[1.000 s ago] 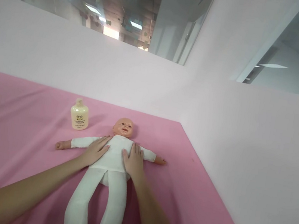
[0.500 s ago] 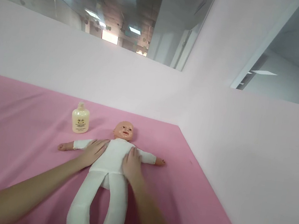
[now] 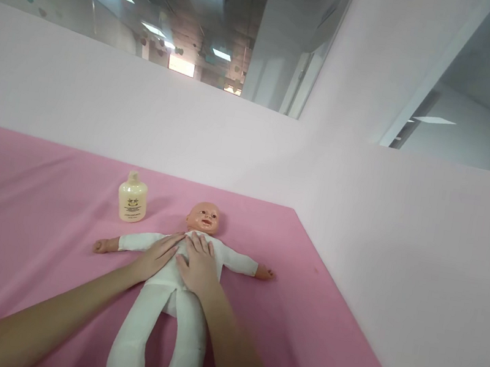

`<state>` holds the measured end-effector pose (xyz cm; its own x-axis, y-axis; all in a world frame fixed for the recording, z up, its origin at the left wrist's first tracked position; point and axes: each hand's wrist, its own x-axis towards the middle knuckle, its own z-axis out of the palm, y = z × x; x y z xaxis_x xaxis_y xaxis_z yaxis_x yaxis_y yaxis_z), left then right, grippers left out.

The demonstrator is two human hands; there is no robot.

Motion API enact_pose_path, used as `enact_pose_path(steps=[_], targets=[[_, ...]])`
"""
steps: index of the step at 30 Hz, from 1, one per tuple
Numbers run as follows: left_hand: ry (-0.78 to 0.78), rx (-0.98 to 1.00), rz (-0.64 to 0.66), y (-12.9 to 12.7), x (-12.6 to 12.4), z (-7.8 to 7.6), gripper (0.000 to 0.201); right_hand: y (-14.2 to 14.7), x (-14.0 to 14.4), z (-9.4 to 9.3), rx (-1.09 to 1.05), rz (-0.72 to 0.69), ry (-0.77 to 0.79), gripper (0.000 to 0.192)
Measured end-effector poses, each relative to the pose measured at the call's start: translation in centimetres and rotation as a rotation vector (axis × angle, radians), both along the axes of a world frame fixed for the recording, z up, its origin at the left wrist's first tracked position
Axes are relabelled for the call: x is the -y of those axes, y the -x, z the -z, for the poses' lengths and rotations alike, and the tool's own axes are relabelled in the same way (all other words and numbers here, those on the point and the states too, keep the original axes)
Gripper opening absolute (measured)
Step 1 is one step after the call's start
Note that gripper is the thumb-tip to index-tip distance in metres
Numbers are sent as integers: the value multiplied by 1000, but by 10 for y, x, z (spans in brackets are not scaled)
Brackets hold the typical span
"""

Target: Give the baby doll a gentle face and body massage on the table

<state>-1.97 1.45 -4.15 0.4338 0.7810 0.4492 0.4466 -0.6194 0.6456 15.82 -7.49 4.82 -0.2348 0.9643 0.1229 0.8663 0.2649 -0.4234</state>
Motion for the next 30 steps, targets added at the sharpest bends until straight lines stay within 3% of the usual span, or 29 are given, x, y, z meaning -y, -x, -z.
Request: enact_pose_path(steps=[5,9,12,16,19,23,27,30], targets=[[-9,-24,-10,-1,4,-4,51,8,18,3,44,235,53,72],[-30,-11,-16,-3,4,-2,51,24,44,0,75,300,86,73],[-33,12,-16,-4,2,1,51,35,63,-6,54,185,74,73],[-37,34,10,-3,2,0,50,42,90,-19,-30,-232,68,61],[-36,15,0,-2,5,-5,49,41,109,-26,-68,-493,191,47],[-32,3,-5,-2,8,-10,48,32,124,-31,-132,-681,319,51],[-26,2,-7,-3,7,-9,48,18,126,-41,-149,-695,368,51],[-26,-4,-9,-4,8,-10,47,10,120,-41,-156,-453,284,49]])
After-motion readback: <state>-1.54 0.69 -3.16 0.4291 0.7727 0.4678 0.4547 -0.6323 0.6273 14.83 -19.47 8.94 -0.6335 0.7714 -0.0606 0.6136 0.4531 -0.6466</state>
